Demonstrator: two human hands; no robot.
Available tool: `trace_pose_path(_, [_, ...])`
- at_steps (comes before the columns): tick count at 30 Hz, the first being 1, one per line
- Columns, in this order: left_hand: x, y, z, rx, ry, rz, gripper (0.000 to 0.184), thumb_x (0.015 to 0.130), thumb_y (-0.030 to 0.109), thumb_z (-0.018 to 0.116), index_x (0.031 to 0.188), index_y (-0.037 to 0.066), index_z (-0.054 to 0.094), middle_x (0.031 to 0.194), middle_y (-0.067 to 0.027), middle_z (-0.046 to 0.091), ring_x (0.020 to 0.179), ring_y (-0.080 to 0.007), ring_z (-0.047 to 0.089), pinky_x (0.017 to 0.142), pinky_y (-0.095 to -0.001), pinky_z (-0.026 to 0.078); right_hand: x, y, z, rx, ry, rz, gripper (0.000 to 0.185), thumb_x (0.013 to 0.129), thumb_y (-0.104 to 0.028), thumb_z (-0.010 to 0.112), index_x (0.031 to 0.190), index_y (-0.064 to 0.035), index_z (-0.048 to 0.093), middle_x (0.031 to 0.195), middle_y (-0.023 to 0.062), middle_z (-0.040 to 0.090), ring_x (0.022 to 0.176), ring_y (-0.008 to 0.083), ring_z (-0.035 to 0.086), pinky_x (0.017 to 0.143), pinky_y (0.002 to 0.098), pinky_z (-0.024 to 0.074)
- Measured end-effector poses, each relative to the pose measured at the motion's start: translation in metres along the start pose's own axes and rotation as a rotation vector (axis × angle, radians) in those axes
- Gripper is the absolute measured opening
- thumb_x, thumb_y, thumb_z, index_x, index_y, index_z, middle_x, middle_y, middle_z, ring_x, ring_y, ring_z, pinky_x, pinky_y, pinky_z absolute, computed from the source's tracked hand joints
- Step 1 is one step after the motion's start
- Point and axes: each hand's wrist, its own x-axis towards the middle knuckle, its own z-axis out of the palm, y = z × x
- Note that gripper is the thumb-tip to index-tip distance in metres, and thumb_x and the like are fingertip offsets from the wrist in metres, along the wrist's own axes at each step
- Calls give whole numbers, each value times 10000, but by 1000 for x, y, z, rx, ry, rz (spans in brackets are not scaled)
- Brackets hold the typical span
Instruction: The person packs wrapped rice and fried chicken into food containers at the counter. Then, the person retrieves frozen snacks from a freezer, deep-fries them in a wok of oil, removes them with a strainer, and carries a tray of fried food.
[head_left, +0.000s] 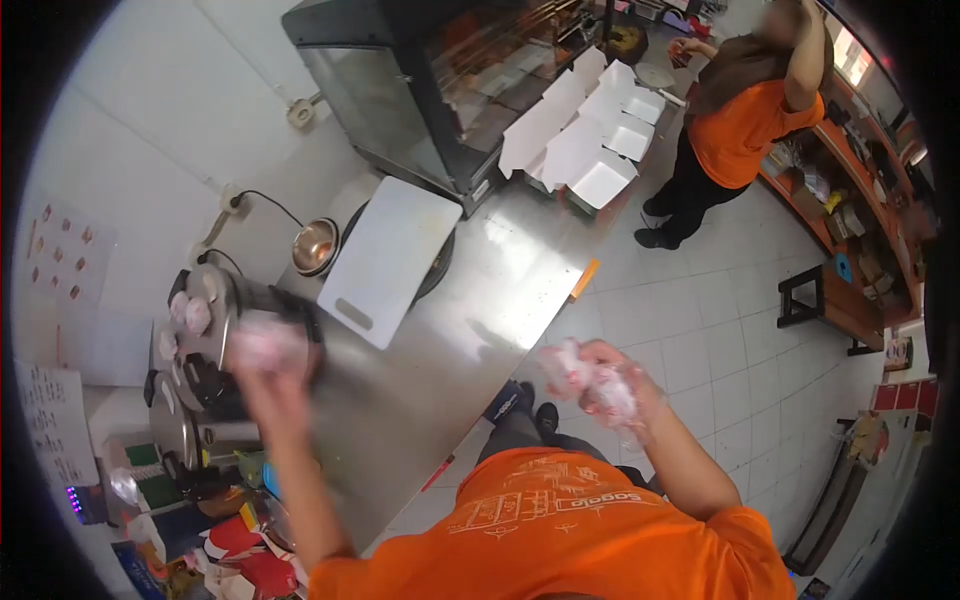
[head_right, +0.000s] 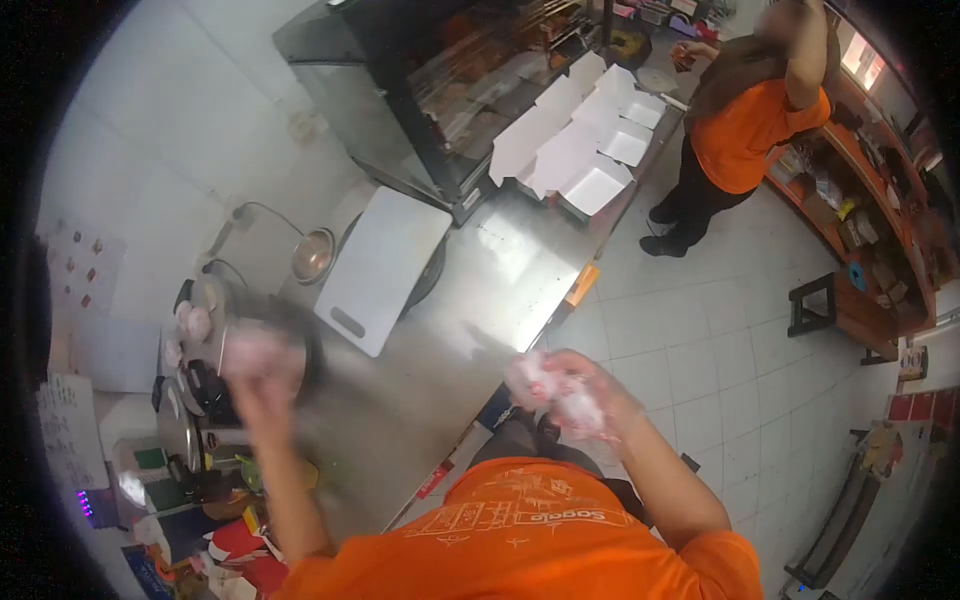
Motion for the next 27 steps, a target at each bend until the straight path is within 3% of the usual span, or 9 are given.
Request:
trace_pose_path(2, [-60,-121,48,-337,-187,-466,458,969,270,617,1404,170,513,1391,-100,553,1283,-355,534,1009,-683,448,31,-23,6,-135,110,302,616,874,-431,815,1290,-39,586,1234,167,603,1001,257,665,586,293,602])
trace_pose_path(3, [-89,-149,101,-440,-65,-682,477,984,301,576,1440,189,496,1436,-107,534,1326,-362,514,1045,-678,433,49,-21,3,-185,95,395,530,897,-386,793,1249,-34,614,1161,157,635,948,236,672,606,298,592])
trace_pose_path(6, [-110,-253,123,-558,85,-834,539,980,323,521,1462,90,467,1382,-158,582,1292,-368,559,1107,-605,425,80,-26,-17,-375,118,596,328,946,-258,744,1150,-11,676,993,125,701,836,190,682,659,313,569])
trace_pose_path(8, [-106,-285,127,-699,72,-972,514,968,305,536,1460,177,465,1362,-155,589,1253,-356,582,1036,-602,482,89,-43,-28,-542,206,614,257,955,-183,732,1117,13,692,953,103,704,827,180,674,682,325,562])
trace_pose_path(13, [-70,-358,145,-841,19,-1203,518,961,325,556,1456,212,456,1296,-183,619,1061,-339,678,803,-548,604,104,-123,-110,11,561,510,387,1001,-340,679,1170,7,654,1041,124,707,919,229,697,770,342,606])
trace_pose_path(16, [-30,-383,180,-690,-43,-1083,575,958,374,547,1463,110,472,1287,-169,625,966,-301,672,741,-476,618,162,-183,-170,38,690,292,339,1007,-325,665,1140,-13,649,1056,110,703,915,237,695,831,368,602])
trace_pose_path(17, [-14,-383,199,-697,-63,-1011,540,948,347,573,1456,194,475,1282,-162,628,964,-303,673,698,-478,613,189,-204,-181,-42,719,267,278,1001,-289,675,1098,-29,660,1050,90,704,888,226,689,835,367,593])
trace_pose_path(21, [32,-421,232,-564,79,-944,516,925,260,597,1427,231,479,1286,-136,625,965,-308,671,734,-489,601,289,-232,-260,-1137,771,-15,329,901,-246,725,1097,10,662,1001,127,722,903,194,689,814,352,556])
trace_pose_path(27, [72,-430,276,-445,240,-764,508,931,213,557,1430,212,460,1303,-120,589,1086,-313,628,892,-480,564,356,-222,-356,-1129,589,536,420,899,-239,788,1212,2,645,984,82,708,795,206,678,763,359,576])
